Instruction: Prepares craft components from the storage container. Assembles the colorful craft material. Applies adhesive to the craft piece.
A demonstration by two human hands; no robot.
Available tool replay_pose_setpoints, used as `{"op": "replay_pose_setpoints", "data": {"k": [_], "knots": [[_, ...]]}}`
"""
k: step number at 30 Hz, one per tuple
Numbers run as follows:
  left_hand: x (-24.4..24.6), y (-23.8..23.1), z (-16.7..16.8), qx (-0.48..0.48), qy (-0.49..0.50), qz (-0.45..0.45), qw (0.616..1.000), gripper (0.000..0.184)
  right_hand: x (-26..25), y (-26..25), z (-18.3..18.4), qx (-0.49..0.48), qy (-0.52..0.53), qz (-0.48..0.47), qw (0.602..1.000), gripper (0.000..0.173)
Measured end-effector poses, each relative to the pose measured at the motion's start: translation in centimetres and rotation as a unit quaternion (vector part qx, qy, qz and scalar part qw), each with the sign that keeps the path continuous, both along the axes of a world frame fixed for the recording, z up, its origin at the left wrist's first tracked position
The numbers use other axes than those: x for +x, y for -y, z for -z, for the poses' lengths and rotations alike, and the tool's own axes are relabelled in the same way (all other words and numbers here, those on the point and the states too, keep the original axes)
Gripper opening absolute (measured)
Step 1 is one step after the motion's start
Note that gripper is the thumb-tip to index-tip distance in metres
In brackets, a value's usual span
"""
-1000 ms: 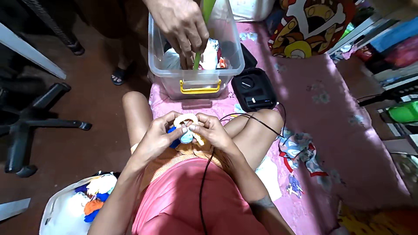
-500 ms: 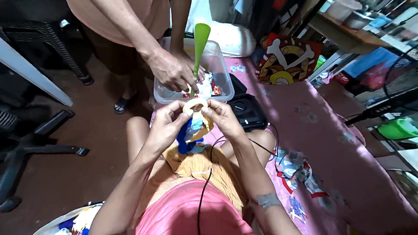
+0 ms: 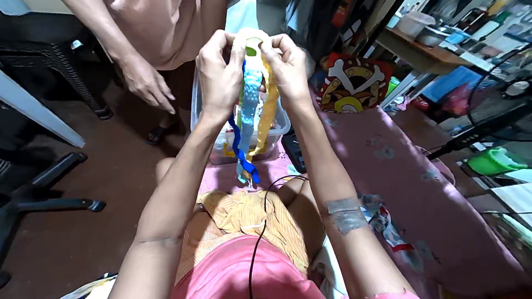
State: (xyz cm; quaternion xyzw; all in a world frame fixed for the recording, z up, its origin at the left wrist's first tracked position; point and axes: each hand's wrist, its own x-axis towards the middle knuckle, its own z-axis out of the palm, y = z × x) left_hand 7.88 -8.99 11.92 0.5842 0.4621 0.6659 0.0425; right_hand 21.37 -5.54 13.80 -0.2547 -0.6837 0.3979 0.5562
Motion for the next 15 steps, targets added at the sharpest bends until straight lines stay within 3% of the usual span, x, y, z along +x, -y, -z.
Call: {"op": "replay_pose_setpoints", "data": {"k": [4, 9, 15], "knots": [[-1.1, -2.7, 0.2, -0.063, 0.024, -0.001, 0.998, 0.023, -1.0, -2.0, 0.4, -0.046, 0.011, 0.016, 0.999, 0.012], [-1.3, -3.2, 1.2, -0.150, 0.151, 0.088, 0.973, 0.017, -1.1, -2.4, 1.8, -0.157, -0.025, -0.021, 0.987, 0.012], [-2.0, -1.1, 7.6, -0.244, 0.154, 0.140, 0.947, 0.021, 0.1, -1.4, 7.3, -0.209, 0.042, -0.065, 0.975, 0.023]]}}
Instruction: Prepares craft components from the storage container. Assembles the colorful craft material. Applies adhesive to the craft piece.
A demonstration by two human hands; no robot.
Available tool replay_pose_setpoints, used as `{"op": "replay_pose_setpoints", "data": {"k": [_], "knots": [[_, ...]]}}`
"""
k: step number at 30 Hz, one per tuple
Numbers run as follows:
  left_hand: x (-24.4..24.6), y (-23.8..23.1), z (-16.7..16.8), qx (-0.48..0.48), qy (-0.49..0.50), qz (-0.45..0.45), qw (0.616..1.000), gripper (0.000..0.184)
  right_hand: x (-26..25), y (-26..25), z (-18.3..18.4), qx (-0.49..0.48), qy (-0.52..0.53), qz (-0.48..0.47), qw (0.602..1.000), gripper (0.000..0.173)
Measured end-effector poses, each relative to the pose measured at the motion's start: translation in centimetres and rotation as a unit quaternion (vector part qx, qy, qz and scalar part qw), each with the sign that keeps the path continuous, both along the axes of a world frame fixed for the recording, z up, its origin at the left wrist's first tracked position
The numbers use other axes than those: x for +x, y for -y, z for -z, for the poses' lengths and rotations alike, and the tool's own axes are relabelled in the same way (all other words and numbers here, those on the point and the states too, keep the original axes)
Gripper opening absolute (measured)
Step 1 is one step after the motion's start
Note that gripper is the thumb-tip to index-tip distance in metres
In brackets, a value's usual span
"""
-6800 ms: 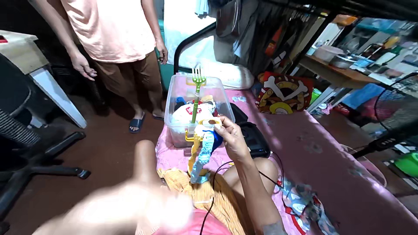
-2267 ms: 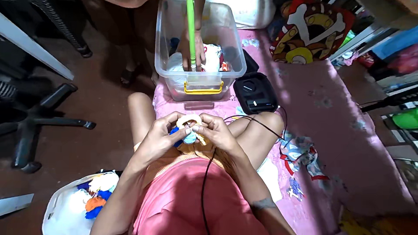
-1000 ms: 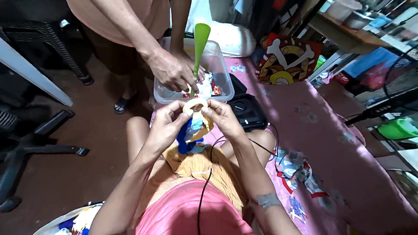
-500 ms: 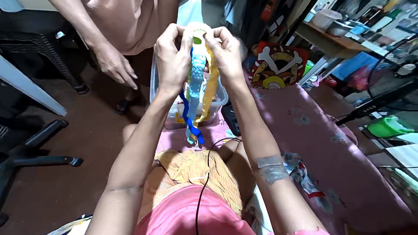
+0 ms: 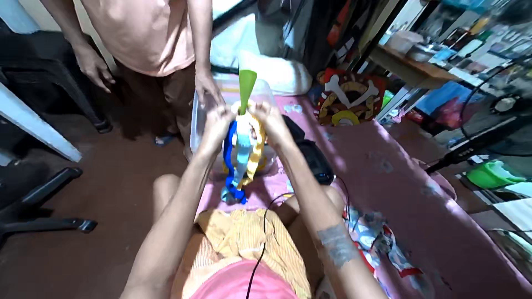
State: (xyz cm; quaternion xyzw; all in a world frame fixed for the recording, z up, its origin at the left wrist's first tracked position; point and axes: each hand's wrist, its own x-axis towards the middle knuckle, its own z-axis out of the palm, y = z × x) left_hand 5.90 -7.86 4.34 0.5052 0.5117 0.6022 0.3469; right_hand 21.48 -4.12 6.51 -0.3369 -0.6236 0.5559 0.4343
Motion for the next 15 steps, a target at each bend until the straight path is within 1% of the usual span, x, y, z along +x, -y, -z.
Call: {"op": "replay_pose_setpoints", "data": {"k": [2, 3, 5, 7, 9, 12, 15], "knots": [[0.0, 1.2, 3.8, -0.027, 0.019, 0.020, 0.999, 0.022, 0.4, 0.6, 3.3, -0.044, 0.028, -0.007, 0.999, 0.024], [-0.2, 1.1, 5.4, -0.043, 0.049, 0.028, 0.998, 0.021, 0.4, 0.6, 4.7, -0.072, 0.034, -0.007, 0.997, 0.024], [-0.3, 1.2, 7.2, -0.076, 0.091, 0.022, 0.993, 0.015, 0.4, 0.9, 6.9, -0.116, 0.038, -0.015, 0.992, 0.023], [-0.3, 1.9, 8.1, -0.093, 0.115, 0.026, 0.989, 0.013, 0.8, 1.4, 8.4, -0.138, 0.021, -0.037, 0.989, 0.021], [-0.5, 2.8, 8.8, -0.093, 0.133, 0.045, 0.986, 0.011, 1.4, 2.2, 9.5, -0.152, -0.025, -0.059, 0.986, 0.018], [-0.6, 4.4, 9.4, -0.090, 0.138, 0.063, 0.984, 0.011, 2.2, 3.6, 10.0, -0.150, -0.055, -0.090, 0.983, 0.020], [-0.6, 5.4, 9.4, -0.089, 0.125, 0.054, 0.987, 0.013, 2.5, 4.6, 10.3, -0.150, -0.070, -0.090, 0.982, 0.026]]}}
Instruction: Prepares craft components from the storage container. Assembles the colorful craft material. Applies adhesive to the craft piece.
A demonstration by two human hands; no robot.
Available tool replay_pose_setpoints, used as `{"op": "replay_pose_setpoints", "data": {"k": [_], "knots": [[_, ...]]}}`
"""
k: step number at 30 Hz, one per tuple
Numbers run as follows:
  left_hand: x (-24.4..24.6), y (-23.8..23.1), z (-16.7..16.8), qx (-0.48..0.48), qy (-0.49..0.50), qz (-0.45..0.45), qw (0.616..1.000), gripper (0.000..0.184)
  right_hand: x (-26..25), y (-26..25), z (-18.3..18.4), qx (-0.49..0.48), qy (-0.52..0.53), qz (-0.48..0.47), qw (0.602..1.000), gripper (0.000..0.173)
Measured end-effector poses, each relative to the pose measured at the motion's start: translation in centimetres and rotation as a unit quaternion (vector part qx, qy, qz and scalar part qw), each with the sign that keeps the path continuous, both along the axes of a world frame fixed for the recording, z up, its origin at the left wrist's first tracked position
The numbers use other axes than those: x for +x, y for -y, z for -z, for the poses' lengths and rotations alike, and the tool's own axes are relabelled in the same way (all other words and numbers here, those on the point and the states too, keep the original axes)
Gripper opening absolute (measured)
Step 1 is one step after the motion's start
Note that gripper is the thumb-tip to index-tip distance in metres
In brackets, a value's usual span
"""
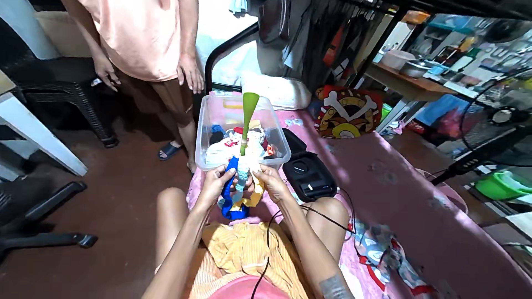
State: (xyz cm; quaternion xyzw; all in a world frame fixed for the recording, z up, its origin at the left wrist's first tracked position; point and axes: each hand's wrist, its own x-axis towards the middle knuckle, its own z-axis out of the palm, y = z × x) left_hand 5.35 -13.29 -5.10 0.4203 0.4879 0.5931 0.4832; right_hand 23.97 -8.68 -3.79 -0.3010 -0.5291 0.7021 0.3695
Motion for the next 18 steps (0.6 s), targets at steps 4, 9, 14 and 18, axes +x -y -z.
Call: {"op": "replay_pose_setpoints", "data": {"k": [4, 9, 14, 18], "knots": [[0.2, 0.1, -0.7, -0.015, -0.010, -0.004, 1.000, 0.013, 0.0, 0.3, 0.1, -0.009, 0.001, 0.023, 1.000, 0.023], [0.6, -1.1, -2.2, -0.076, -0.005, 0.014, 0.997, 0.014, 0.0, 0.5, 0.0, -0.035, -0.014, 0.028, 0.999, 0.023], [1.1, -1.6, -1.9, -0.054, -0.097, -0.040, 0.993, 0.008, 0.4, 0.1, 0.8, -0.084, -0.113, 0.033, 0.990, 0.025], [1.6, -1.4, -1.4, -0.033, -0.059, -0.053, 0.996, 0.007, -0.2, 1.1, 0.8, -0.084, -0.120, 0.045, 0.988, 0.022]]}}
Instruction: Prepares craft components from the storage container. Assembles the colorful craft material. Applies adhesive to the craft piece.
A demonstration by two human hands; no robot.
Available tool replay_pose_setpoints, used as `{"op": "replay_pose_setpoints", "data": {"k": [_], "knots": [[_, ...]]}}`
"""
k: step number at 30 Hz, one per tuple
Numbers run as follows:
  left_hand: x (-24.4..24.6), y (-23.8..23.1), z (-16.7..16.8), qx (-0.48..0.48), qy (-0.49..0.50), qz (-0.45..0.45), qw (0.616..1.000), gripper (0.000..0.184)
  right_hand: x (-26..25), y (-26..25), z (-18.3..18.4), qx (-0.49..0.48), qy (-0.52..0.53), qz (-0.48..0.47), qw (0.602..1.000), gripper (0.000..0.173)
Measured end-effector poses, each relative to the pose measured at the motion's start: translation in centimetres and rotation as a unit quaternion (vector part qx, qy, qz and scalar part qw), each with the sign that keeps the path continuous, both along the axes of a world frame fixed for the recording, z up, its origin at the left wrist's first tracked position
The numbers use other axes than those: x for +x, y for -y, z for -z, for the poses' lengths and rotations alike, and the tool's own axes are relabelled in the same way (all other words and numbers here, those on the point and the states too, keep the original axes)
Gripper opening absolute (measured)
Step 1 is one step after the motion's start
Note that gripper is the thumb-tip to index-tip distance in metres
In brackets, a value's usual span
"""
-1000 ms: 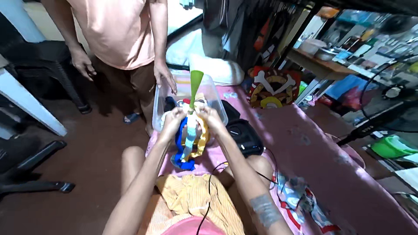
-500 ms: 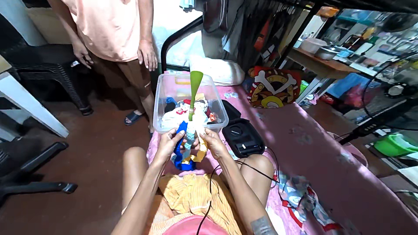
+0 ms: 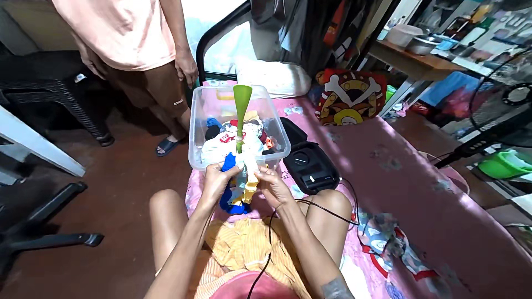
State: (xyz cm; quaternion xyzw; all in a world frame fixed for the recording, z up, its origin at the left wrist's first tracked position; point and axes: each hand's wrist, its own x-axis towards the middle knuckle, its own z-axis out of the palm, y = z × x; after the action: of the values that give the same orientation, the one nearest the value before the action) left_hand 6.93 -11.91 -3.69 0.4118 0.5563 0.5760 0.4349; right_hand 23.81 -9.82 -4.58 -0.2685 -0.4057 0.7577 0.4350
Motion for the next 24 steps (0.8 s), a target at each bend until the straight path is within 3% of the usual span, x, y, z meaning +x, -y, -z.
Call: {"op": "replay_pose_setpoints", "data": {"k": [3, 8, 10, 14, 16, 18, 20, 22, 24], "knots": [[0.6, 0.0, 0.5, 0.007, 0.074, 0.010, 0.997, 0.013, -0.8, 0.5, 0.8, 0.051, 0.025, 0.004, 0.998, 0.020], [0.4, 0.1, 1.1, 0.042, 0.133, 0.051, 0.989, 0.018, -1.4, 0.6, 1.4, 0.187, 0.154, 0.106, 0.964, 0.010], [0.5, 0.4, 1.0, 0.061, 0.105, 0.064, 0.991, 0.022, -1.5, 0.5, 1.7, 0.221, 0.214, 0.134, 0.942, 0.009], [0.9, 0.3, 1.4, 0.066, 0.023, 0.026, 0.997, 0.006, -1.7, 0.1, 2.3, 0.267, 0.274, 0.135, 0.914, 0.009], [1.0, 0.2, 1.4, 0.065, 0.021, 0.008, 0.998, 0.005, -1.6, 0.1, 2.0, 0.263, 0.253, 0.121, 0.923, 0.009], [0.7, 0.1, 1.2, 0.056, 0.034, 0.017, 0.998, 0.004, -1.1, -0.2, 0.9, 0.207, 0.166, 0.078, 0.961, 0.010], [0.0, 0.2, 0.8, 0.044, 0.054, 0.046, 0.997, 0.004, -0.3, -1.0, 0.1, 0.139, 0.097, 0.013, 0.985, 0.026], [-0.4, 0.2, 0.7, 0.038, 0.060, 0.064, 0.995, 0.005, -0.1, -2.2, -0.2, 0.110, 0.096, -0.048, 0.988, 0.040], [-0.5, 0.2, 0.6, 0.035, 0.043, 0.064, 0.996, 0.003, -0.6, -2.8, -0.8, 0.117, 0.123, -0.074, 0.983, 0.034]]}}
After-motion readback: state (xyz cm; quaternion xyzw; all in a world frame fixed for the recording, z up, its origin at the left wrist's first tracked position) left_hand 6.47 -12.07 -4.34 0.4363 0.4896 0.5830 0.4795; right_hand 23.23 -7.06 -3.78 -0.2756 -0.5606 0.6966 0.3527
